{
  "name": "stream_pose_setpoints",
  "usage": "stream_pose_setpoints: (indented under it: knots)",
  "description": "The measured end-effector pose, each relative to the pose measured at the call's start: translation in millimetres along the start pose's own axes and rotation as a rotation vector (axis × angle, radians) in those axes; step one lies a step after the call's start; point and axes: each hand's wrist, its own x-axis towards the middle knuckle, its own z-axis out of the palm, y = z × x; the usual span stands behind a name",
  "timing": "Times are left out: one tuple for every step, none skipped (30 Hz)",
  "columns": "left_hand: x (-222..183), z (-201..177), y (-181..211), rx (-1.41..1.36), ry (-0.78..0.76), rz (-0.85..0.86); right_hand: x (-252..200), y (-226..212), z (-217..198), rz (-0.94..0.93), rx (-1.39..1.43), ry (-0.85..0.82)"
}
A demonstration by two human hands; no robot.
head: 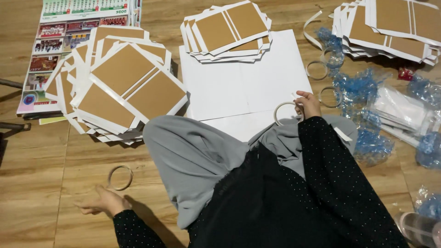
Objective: Applying double-sided tape to cardboard folders and stacking them
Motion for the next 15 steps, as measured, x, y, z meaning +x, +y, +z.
stream_pose_setpoints:
  knots:
    - [11.5, 10.7, 3.5, 0.001, 0.001, -0.002, 6.9, -2.0, -3.6, 0.001, -0.003, 0.000]
    - [22.8, 21.9, 6.9, -0.066, -0.149, 0.048, 14.3, -4.3, -7.3, -0.064, -0.039, -0.052]
    - [33.1, 32.7, 9.7, -0.134, -0.296, 0.098, 22.5, -6.9, -11.4, -0.130, -0.076, -0.106]
    - [27.7, 59.8, 34.1, -0.134, -0.293, 0.095, 16.0, -20.7, -9.1, -0.129, -0.080, -0.107]
    - [24.8, 83.3, 59.3, -0.183, -0.388, 0.000, 8.0, -32.0, -4.6, -0.120, -0.126, -0.114]
    - [22.2, 107.6, 84.6, -0.233, -0.481, -0.095, 0.3, -43.9, 0.1, -0.110, -0.172, -0.122]
    - [10.7, 125.6, 110.6, -0.234, -0.474, -0.092, 2.6, -41.4, -0.4, -0.111, -0.173, -0.130]
    - [-0.7, 144.2, 136.9, -0.223, -0.623, -0.096, 5.4, -39.5, -1.0, -0.126, -0.204, -0.165]
    - [-11.7, 164.6, 163.1, -0.213, -0.772, -0.099, 9.1, -38.1, -1.1, -0.143, -0.233, -0.200]
    - [-13.3, 186.3, 172.7, -0.215, -0.766, -0.095, 13.3, -33.1, -0.7, -0.147, -0.233, -0.206]
    - [-15.2, 206.7, 180.7, -0.226, -0.839, -0.052, 15.1, -24.8, -2.0, -0.083, -0.205, -0.182]
    - [-17.3, 228.4, 187.9, -0.236, -0.913, -0.009, 18.3, -16.5, -3.5, -0.019, -0.178, -0.158]
    - [-21.4, 245.7, 185.2, -0.226, -0.915, -0.013, 22.1, -5.0, -7.2, -0.010, -0.178, -0.156]
    - [-26.2, 263.6, 181.9, -0.241, -0.967, 0.044, 26.6, 6.4, -11.2, 0.050, -0.152, -0.120]
    - [-32.1, 283.6, 178.1, -0.260, -1.023, 0.100, 31.2, 17.2, -16.5, 0.107, -0.124, -0.080]
